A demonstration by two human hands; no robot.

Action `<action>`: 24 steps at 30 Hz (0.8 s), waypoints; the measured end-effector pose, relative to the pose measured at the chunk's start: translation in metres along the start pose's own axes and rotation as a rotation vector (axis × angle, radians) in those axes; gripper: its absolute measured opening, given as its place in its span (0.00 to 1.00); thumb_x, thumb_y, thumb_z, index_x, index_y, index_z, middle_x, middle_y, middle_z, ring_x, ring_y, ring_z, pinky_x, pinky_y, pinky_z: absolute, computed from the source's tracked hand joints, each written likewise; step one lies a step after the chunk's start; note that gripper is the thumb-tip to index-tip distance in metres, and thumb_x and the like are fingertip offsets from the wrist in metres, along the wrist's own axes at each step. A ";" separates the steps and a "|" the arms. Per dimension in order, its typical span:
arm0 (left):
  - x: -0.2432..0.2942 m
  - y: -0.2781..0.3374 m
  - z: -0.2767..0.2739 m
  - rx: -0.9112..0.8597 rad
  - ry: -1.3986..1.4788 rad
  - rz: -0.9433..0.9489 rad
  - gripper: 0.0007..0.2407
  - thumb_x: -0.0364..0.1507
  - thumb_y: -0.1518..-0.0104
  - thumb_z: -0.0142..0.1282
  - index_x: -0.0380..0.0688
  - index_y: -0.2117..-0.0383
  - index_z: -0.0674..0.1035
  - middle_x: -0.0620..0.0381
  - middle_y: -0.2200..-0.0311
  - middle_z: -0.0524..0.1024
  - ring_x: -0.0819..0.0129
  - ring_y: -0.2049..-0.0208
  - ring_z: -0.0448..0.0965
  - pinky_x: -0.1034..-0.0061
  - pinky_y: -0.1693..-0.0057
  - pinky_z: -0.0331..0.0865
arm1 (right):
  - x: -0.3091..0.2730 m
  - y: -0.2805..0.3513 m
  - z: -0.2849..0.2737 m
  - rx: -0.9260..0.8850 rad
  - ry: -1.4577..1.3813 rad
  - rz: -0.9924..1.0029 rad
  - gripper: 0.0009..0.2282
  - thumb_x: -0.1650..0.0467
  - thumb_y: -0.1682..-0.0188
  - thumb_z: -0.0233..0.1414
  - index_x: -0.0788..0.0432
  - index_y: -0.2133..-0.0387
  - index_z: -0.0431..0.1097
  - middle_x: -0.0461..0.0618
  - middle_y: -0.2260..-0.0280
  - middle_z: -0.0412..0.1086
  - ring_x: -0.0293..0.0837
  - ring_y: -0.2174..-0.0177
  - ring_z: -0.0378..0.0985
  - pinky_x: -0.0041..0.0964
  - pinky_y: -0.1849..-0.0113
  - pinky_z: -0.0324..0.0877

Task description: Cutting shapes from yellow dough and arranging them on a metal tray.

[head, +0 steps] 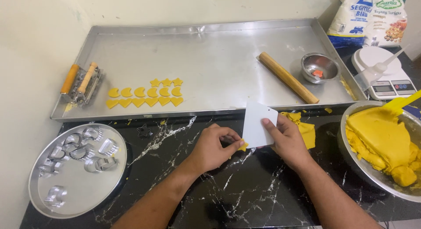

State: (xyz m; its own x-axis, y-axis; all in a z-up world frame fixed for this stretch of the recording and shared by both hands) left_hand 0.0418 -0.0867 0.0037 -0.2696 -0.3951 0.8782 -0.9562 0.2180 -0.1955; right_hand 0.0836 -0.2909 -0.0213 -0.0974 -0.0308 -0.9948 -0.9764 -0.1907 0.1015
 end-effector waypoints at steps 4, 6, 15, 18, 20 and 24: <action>-0.009 0.000 -0.001 0.014 0.192 -0.118 0.07 0.28 0.46 0.67 0.38 0.69 0.84 0.56 0.72 0.85 0.77 0.71 0.82 0.82 0.61 0.75 | 0.000 -0.003 0.006 0.046 -0.079 0.056 0.15 0.65 0.45 0.50 0.65 0.53 0.71 0.53 0.66 0.77 0.42 0.70 0.79 0.39 0.69 0.77; -0.014 0.001 -0.006 0.068 0.385 -0.145 0.09 0.27 0.46 0.67 0.35 0.65 0.82 0.55 0.71 0.85 0.80 0.70 0.81 0.84 0.62 0.74 | 0.000 -0.006 0.012 0.033 -0.196 0.077 0.14 0.65 0.44 0.49 0.65 0.53 0.70 0.52 0.64 0.76 0.42 0.68 0.80 0.42 0.68 0.78; -0.035 -0.017 -0.070 0.141 0.502 -0.182 0.11 0.26 0.49 0.70 0.34 0.63 0.84 0.55 0.72 0.84 0.78 0.70 0.81 0.83 0.61 0.75 | -0.037 -0.047 0.075 -0.021 -0.295 0.016 0.16 0.66 0.42 0.51 0.67 0.49 0.69 0.56 0.60 0.75 0.44 0.63 0.78 0.43 0.61 0.77; -0.030 -0.029 -0.123 0.211 0.301 -0.148 0.11 0.28 0.50 0.70 0.35 0.64 0.85 0.54 0.73 0.85 0.77 0.72 0.82 0.83 0.63 0.76 | -0.064 -0.073 0.118 -0.001 -0.274 -0.028 0.16 0.65 0.45 0.49 0.65 0.50 0.67 0.54 0.60 0.75 0.43 0.63 0.80 0.46 0.62 0.82; -0.034 -0.035 -0.156 0.267 0.201 -0.170 0.11 0.28 0.51 0.71 0.35 0.64 0.85 0.54 0.73 0.85 0.77 0.72 0.82 0.82 0.63 0.75 | -0.070 -0.092 0.143 -0.020 -0.255 -0.056 0.17 0.64 0.45 0.49 0.64 0.50 0.67 0.54 0.61 0.75 0.44 0.63 0.82 0.45 0.62 0.80; -0.048 -0.046 -0.220 0.417 -0.073 -0.196 0.11 0.31 0.51 0.72 0.38 0.65 0.87 0.54 0.72 0.85 0.75 0.71 0.81 0.80 0.63 0.76 | -0.080 -0.129 0.189 -0.021 -0.226 -0.236 0.17 0.63 0.44 0.50 0.67 0.53 0.68 0.53 0.65 0.76 0.42 0.66 0.81 0.42 0.63 0.83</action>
State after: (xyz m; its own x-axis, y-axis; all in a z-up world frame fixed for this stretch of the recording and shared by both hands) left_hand 0.1240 0.1186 0.0663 -0.0723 -0.4580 0.8860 -0.9501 -0.2385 -0.2009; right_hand 0.1814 -0.0784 0.0432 0.0888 0.2346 -0.9680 -0.9731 -0.1868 -0.1345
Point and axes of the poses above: each hand's wrist, its own y-axis away from the middle knuckle, its own z-axis out of the palm, x = y × z, the point moved 6 cm from there along -y, towards the middle knuckle
